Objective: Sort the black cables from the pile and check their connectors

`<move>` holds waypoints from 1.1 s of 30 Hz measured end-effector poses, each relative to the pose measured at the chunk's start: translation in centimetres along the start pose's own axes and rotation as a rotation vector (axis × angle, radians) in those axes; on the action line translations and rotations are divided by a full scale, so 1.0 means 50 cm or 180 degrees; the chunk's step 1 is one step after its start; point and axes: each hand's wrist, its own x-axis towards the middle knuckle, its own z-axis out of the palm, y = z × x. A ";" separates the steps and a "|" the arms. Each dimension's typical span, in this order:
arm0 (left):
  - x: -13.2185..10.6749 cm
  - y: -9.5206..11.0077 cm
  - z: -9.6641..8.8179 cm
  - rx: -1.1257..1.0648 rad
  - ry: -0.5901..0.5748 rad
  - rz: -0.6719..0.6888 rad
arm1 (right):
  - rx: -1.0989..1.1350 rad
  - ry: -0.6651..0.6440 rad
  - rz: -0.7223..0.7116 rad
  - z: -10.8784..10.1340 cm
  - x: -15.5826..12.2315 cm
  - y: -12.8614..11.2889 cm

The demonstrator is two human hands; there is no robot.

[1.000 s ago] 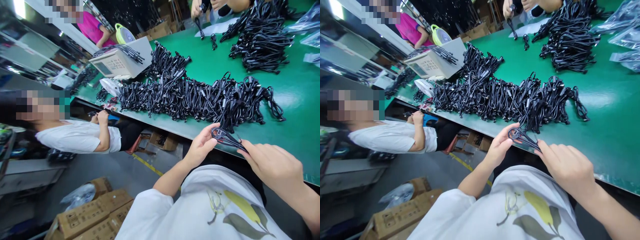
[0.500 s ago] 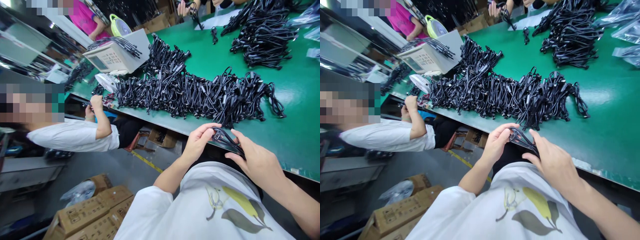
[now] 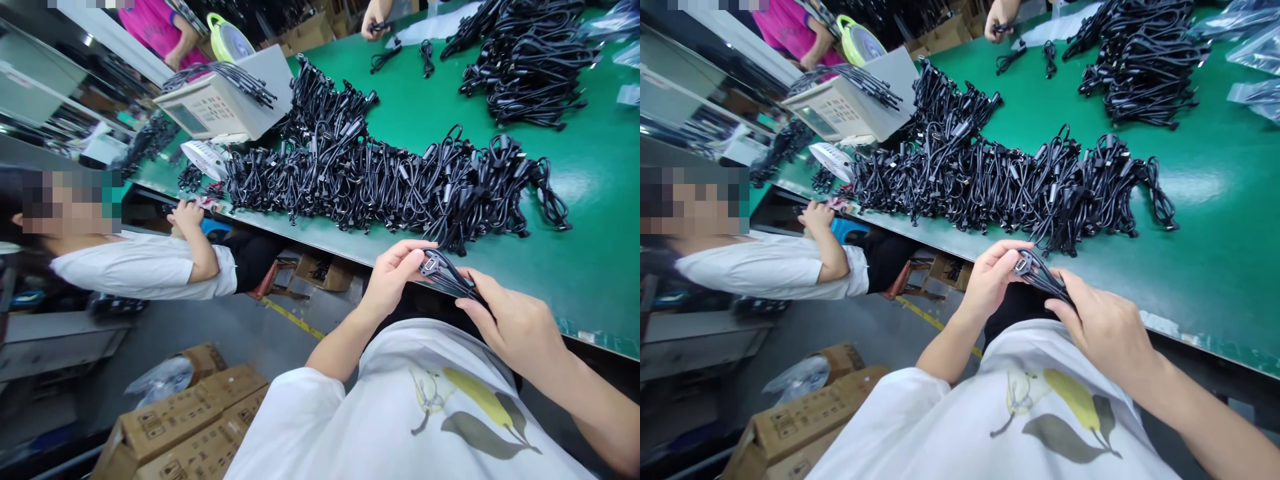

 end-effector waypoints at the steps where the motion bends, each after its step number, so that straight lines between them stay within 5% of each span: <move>1: 0.000 -0.001 -0.001 0.0014 -0.0001 -0.0010 | 0.0030 -0.0001 0.0006 0.000 -0.002 0.001; 5: 0.000 0.001 -0.001 0.0035 0.0009 0.0011 | 0.0622 -0.0278 0.0391 -0.006 -0.006 0.003; 10: 0.011 0.009 0.009 0.0234 -0.0031 0.0111 | 0.3334 -0.1649 0.1377 -0.014 0.014 0.011; 12: 0.019 0.007 0.016 0.0324 -0.0202 0.0069 | 0.4354 -0.1879 0.1794 -0.007 0.028 0.014; 14: 0.023 0.001 0.022 0.0242 -0.0209 0.0152 | 0.5066 -0.1625 0.2313 0.001 0.044 0.016; 16: 0.016 -0.010 0.029 0.0117 -0.0065 0.0307 | 0.5341 -0.0821 0.2782 0.005 0.057 0.020; 20: -0.028 -0.034 0.043 0.0594 -0.0504 -0.0046 | 0.5043 0.0557 0.2897 -0.005 0.073 0.031; 24: -0.061 -0.045 0.065 0.1100 -0.0686 -0.0286 | 0.4925 0.0704 0.2781 -0.012 0.075 0.032; 30: -0.048 -0.047 0.075 0.0197 -0.0930 -0.0882 | 0.4754 0.0893 0.2625 -0.014 0.070 0.027; 33: -0.045 -0.050 0.073 0.0372 -0.0765 -0.0778 | 0.4722 0.0859 0.2610 -0.014 0.066 0.029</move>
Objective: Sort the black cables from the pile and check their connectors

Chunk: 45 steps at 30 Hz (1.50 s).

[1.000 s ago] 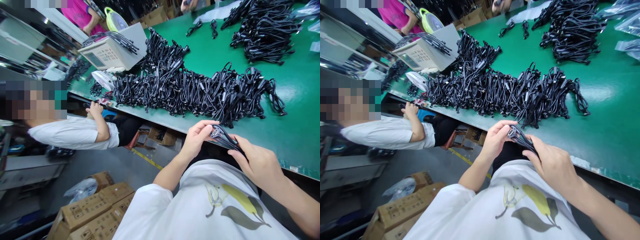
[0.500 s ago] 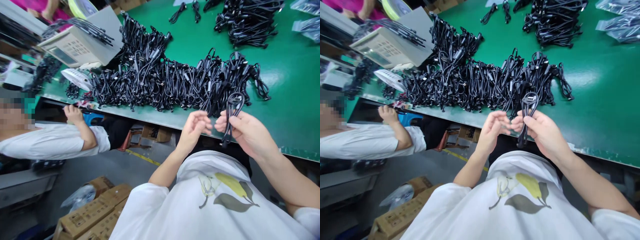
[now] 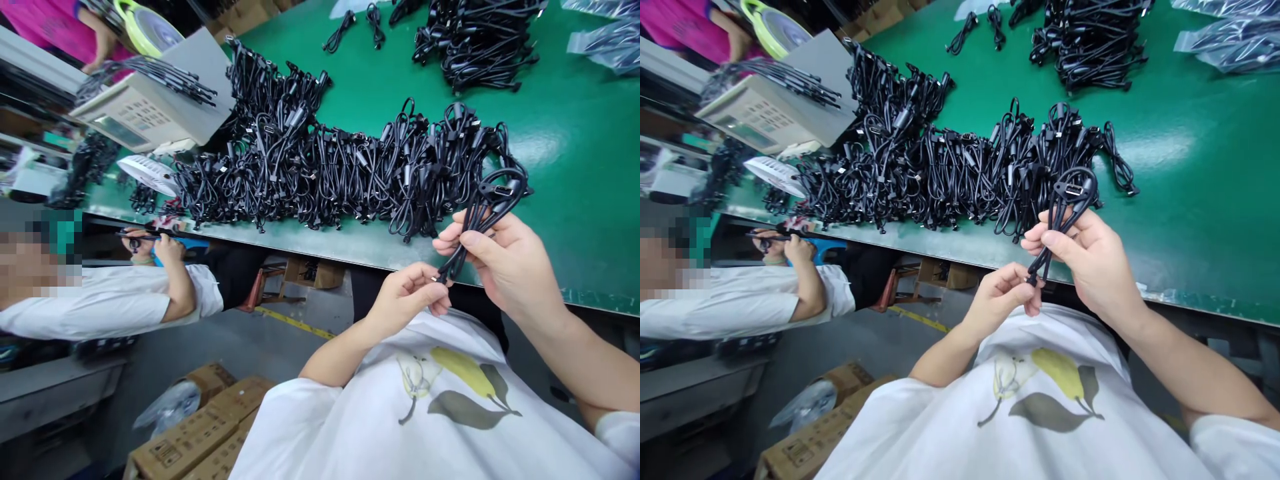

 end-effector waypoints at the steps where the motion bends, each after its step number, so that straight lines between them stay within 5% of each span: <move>1: 0.000 -0.001 0.000 0.0243 0.0207 0.0157 | 0.0007 0.0003 0.0042 -0.002 0.000 0.001; 5: -0.001 -0.005 -0.004 0.1721 0.1019 0.1251 | 0.0033 0.0078 0.0183 -0.005 0.002 0.008; 8: 0.000 -0.010 -0.010 0.2456 0.1230 0.1801 | 0.0071 0.0105 0.0245 -0.004 0.000 0.010; 17: -0.001 -0.021 -0.017 0.2609 0.1223 0.2129 | -0.0070 -0.0026 0.0178 0.005 -0.017 -0.004; 24: 0.006 -0.028 -0.017 0.2108 0.1111 0.1842 | -0.0186 -0.0215 0.0088 0.011 -0.030 -0.016; 32: 0.007 -0.037 -0.010 0.0542 0.0588 0.1143 | 0.0015 -0.0246 0.0240 0.009 -0.027 -0.025; 39: 0.016 -0.018 0.003 -0.0405 0.0145 0.0683 | 0.0292 -0.0913 -0.0483 0.004 -0.048 -0.018; 45: 0.027 -0.009 0.002 -0.0691 0.0001 0.0265 | 0.0082 -0.0700 -0.0550 0.011 -0.051 -0.017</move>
